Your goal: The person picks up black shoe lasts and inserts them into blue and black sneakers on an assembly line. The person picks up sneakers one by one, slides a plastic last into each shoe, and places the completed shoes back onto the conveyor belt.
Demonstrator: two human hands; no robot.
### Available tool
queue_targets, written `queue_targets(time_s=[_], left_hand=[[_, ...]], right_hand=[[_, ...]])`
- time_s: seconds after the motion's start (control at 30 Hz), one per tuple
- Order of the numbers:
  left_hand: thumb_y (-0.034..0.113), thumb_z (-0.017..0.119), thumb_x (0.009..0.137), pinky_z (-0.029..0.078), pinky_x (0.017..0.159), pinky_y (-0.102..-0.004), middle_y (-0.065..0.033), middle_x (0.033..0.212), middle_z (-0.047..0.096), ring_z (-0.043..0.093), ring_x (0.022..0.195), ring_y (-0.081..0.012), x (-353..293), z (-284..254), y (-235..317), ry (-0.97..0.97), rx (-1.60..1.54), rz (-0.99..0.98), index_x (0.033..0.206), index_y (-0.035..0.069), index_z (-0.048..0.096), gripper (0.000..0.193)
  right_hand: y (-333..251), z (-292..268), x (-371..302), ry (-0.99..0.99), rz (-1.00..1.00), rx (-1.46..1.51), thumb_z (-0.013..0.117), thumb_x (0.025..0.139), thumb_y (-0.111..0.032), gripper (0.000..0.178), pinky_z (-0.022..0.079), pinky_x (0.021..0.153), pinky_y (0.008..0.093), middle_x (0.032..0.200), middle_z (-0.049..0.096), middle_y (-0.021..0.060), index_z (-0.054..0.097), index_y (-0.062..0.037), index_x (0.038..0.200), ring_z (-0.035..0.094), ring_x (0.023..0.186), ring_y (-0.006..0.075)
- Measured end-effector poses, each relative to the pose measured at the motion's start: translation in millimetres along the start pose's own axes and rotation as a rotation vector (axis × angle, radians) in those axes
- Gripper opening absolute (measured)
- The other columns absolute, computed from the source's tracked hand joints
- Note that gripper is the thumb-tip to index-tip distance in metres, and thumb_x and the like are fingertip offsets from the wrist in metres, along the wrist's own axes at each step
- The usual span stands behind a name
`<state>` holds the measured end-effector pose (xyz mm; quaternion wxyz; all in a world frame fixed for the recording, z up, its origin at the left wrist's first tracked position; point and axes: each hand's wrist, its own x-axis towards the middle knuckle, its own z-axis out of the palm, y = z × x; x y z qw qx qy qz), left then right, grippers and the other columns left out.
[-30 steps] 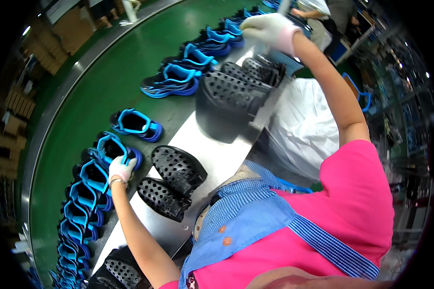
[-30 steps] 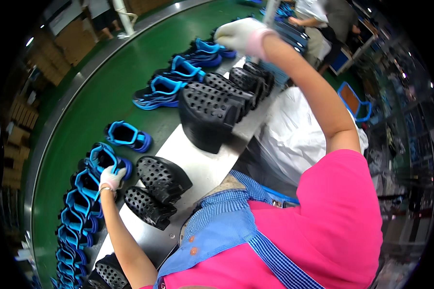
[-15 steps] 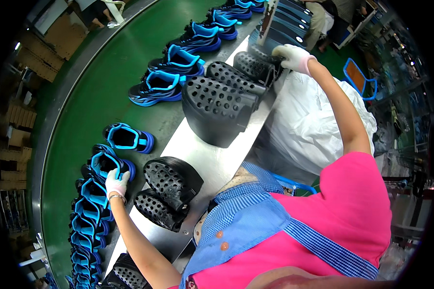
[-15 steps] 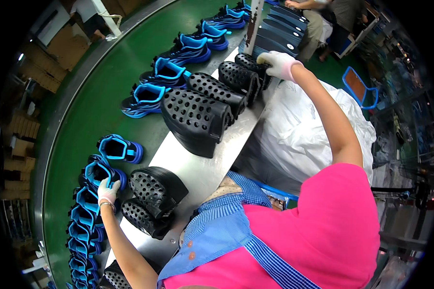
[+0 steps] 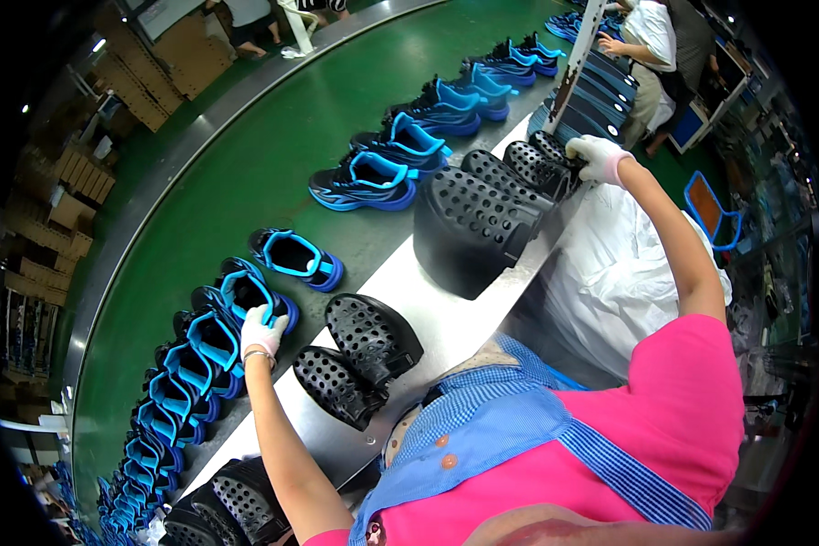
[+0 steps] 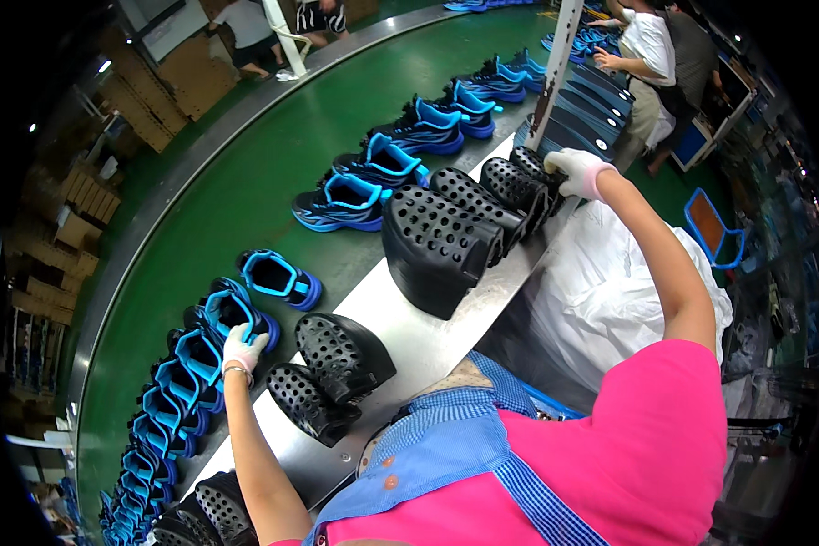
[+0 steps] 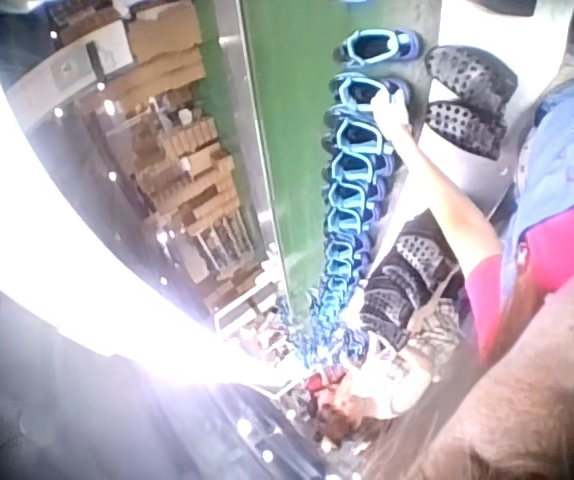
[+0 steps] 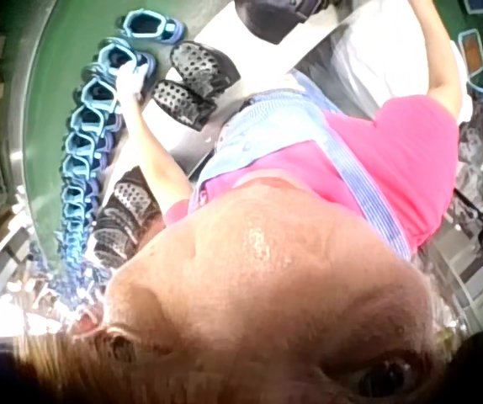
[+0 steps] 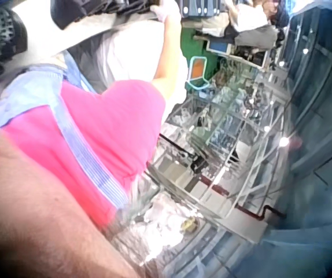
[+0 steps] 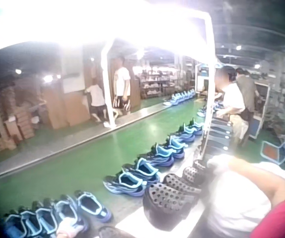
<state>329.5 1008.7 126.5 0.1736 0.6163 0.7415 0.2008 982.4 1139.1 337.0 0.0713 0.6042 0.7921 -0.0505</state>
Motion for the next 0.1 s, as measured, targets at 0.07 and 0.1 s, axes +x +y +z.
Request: queue_targets(time_s=[0.07, 0.1], left_hand=[[0.034, 0.077, 0.072, 0.045, 0.095, -0.037, -0.019, 0.114, 0.06, 0.057, 0.107, -0.0344, -2.5, -7.0, 7.6, -0.059, 0.02, -0.08, 0.115, 0.002, 0.062, 0.056], [0.034, 0.075, 0.075, 0.041, 0.102, -0.0349, -0.0198, 0.123, 0.057, 0.053, 0.117, -0.0337, -2.7, -5.1, 3.0, -0.053, 0.062, -0.076, 0.121, 0.005, 0.06, 0.057]], right_hand=[[-17.3, -11.9, -2.1, -0.089, 0.103, 0.021, 0.068, 0.066, -0.008, 0.04, 0.047, 0.087, 0.0385, 0.103, 0.056, 0.0145, 0.057, -0.0109, 0.104, 0.057, 0.099, 0.0323], [-17.2, -13.8, 1.5, -0.129, 0.094, -0.086, 0.067, 0.069, -0.009, 0.038, 0.046, 0.096, 0.0372, 0.106, 0.055, 0.0148, 0.057, -0.0109, 0.105, 0.058, 0.101, 0.0288]])
